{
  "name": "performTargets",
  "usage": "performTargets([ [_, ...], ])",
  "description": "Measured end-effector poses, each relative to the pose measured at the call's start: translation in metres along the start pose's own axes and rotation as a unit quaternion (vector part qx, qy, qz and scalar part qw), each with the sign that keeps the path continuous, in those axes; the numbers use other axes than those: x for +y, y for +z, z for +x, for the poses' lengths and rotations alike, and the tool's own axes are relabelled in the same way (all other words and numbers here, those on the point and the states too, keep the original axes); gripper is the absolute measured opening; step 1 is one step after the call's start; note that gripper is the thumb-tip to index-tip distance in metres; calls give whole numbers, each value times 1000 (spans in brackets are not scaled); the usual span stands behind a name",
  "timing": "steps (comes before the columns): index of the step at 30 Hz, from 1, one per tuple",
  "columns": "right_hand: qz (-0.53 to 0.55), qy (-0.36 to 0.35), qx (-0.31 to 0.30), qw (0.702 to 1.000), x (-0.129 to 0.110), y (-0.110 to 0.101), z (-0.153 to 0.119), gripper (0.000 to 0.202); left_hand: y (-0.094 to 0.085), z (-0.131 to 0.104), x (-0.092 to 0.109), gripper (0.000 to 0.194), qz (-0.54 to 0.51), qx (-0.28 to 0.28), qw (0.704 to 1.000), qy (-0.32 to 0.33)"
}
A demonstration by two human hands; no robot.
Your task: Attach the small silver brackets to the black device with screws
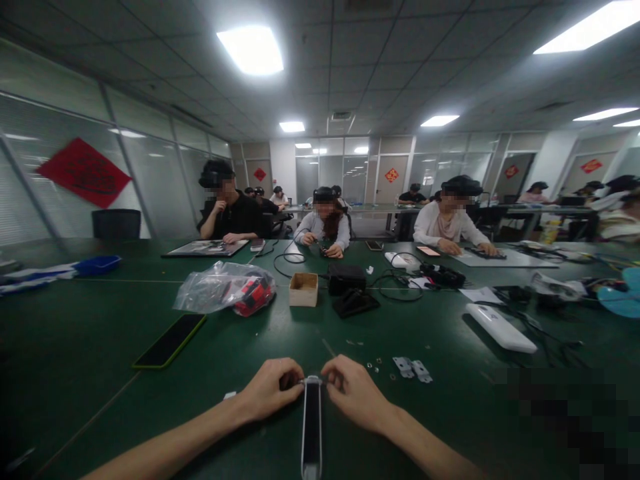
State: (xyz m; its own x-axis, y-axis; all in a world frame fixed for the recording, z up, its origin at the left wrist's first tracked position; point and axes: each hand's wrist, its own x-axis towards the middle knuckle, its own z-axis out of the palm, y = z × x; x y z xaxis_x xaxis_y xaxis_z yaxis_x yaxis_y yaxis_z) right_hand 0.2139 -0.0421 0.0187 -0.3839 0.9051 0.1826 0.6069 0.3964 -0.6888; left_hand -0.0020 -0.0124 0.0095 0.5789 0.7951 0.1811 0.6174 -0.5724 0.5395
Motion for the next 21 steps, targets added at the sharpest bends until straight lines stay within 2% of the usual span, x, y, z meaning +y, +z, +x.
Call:
performTargets([
  [3,-2,1,-12,1000,2,-1,2,17,0,-1,0,13,6,-6,1000,-3],
  [6,-5,-3,-27,1000,5,-12,6,21,0,-1,-1,13,10,-4,1000,-1],
  [12,-88,0,9,996,12,-66,14,22,-1,-1,1,15,12,-16,1000,-17],
  [17,-188,38,-54,980,26,-107,11,19,-2,-1,1,16,9,-15,1000,-8],
  [21,-252,93,-106,957,44,-116,9,15,-3,1,1,16,8,-27,1000,-12],
])
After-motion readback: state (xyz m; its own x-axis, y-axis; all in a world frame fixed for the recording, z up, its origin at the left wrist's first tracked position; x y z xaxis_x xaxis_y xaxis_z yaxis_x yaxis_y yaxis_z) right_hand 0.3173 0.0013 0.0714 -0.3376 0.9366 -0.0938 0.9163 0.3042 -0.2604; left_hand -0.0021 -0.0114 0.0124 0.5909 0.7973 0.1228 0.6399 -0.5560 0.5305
